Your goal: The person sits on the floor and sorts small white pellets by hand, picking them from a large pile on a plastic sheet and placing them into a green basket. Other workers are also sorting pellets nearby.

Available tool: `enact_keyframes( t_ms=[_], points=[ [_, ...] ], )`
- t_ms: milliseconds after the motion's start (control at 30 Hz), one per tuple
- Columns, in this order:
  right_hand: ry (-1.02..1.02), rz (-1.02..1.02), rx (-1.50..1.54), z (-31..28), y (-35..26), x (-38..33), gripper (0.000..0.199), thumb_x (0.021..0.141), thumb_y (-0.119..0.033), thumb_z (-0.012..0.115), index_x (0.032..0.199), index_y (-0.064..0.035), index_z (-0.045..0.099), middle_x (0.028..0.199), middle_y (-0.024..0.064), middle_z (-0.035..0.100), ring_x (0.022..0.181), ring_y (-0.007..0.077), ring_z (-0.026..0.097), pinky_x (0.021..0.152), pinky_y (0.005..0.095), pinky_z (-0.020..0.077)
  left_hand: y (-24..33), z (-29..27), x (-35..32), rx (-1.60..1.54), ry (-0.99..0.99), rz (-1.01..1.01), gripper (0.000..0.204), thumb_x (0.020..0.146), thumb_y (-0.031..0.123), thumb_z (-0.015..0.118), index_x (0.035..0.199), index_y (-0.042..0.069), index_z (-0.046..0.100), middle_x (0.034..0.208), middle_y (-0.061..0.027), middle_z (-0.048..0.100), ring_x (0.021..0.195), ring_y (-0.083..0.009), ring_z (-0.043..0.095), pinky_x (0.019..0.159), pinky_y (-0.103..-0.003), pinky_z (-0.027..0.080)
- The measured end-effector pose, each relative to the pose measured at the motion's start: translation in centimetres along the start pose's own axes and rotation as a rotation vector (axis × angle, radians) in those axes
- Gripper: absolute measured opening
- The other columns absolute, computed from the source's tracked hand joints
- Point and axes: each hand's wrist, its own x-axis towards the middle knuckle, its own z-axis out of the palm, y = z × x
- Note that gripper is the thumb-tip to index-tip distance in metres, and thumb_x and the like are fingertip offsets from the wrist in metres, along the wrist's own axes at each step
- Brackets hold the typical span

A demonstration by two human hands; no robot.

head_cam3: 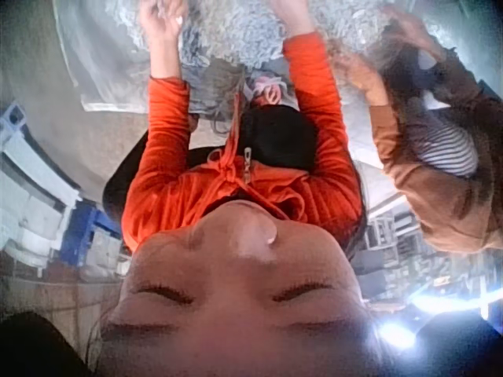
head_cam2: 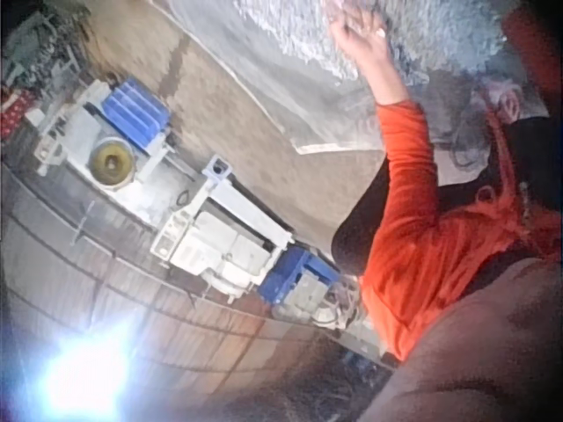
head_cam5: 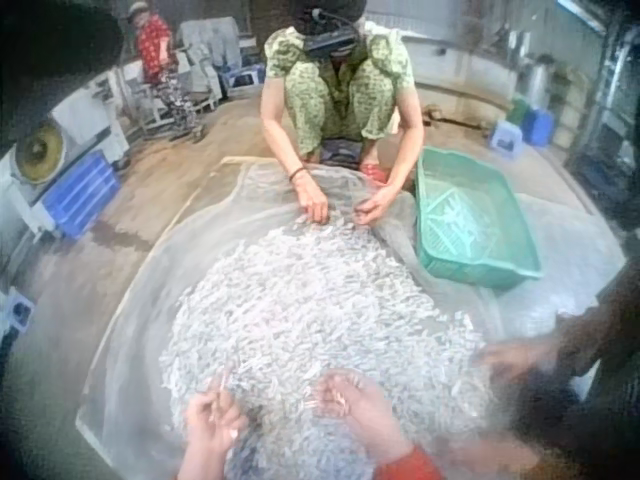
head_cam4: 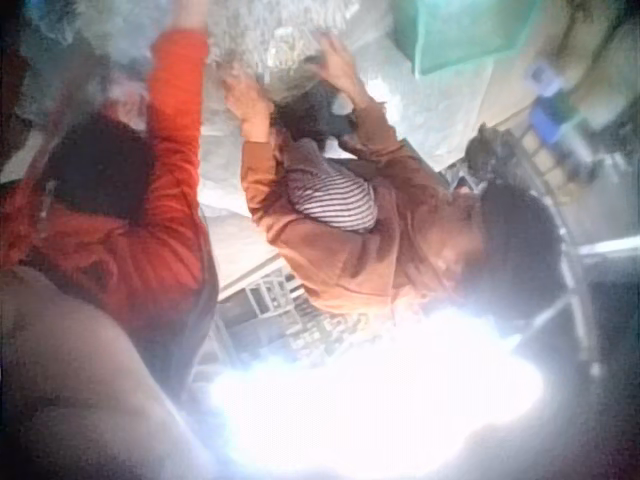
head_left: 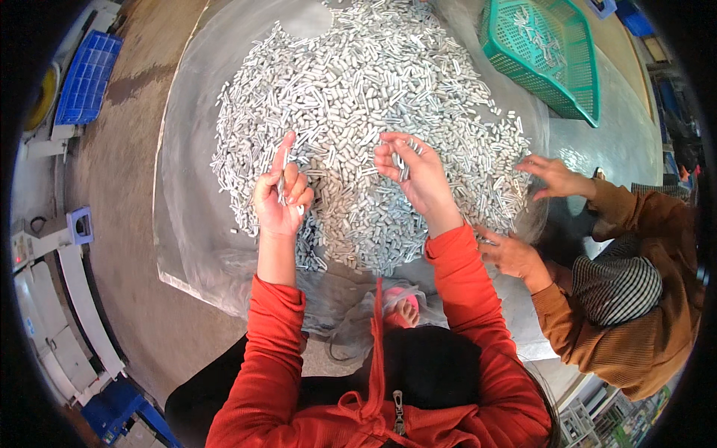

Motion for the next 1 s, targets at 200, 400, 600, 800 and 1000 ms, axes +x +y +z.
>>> enact_keyframes(
  t_ms=[200,400,600,800,1000],
  points=[
    [-0.25,0.08,0.806,-0.3,-0.4,-0.1,0.033,0.092,-0.021,0.049,0.117,0.0012,0.046,0.118,0.0194,0.051,0.116,0.0346,0.047,0.097,0.0472,0.041,-6.1,3.4,2.3,-0.068,0.263,-0.012,0.023,0.084,0.02,0.053,0.1,0.003,0.052,0.073,-0.003,0.047,0.064,-0.0147,0.043,0.055,-0.029,0.037],
    [0.073,-0.09,0.428,0.7,-0.6,-0.5,0.023,0.093,-0.012,0.047,0.112,0.0001,0.051,0.113,0.0156,0.058,0.107,0.025,0.055,0.091,0.0337,0.0441,-8.7,4.8,5.0,0.041,0.286,0.11,0.012,0.092,0.018,0.052,0.092,0.006,0.051,0.077,-0.0018,0.046,0.063,-0.0102,0.04,0.053,-0.022,0.036],
    [0.277,-0.509,-0.366,-0.2,-0.6,-0.3,0.021,0.093,-0.009,0.047,0.108,0.0031,0.054,0.105,0.0125,0.064,0.104,0.0154,0.055,0.093,0.0291,0.039,-8.2,5.6,4.9,0.382,0.353,0.111,0.018,0.093,0.017,0.052,0.1,0.001,0.055,0.079,-0.002,0.049,0.057,-0.0057,0.037,0.048,-0.02,0.03],
    [0.004,-0.149,0.457,-0.5,-0.7,0.0,0.036,0.095,-0.034,0.042,0.107,-0.0032,0.056,0.115,0.0114,0.056,0.112,0.0281,0.051,0.097,0.0423,0.0394,-11.1,7.2,6.0,1.674,-0.105,0.463,0.011,0.083,0.006,0.058,0.092,0.001,0.061,0.084,-0.0093,0.057,0.074,-0.0275,0.056,0.069,-0.033,0.045],
    [-0.205,0.001,1.057,-0.7,-0.4,0.2,0.046,0.092,-0.048,0.038,0.111,-0.0092,0.053,0.118,0.0119,0.053,0.115,0.0338,0.047,0.098,0.0532,0.0343,-13.5,9.1,7.3,1.938,-0.294,0.585,0.011,0.078,0.01,0.062,0.087,0.004,0.062,0.091,-0.0107,0.058,0.088,-0.0281,0.055,0.083,-0.038,0.04]
  ],
)
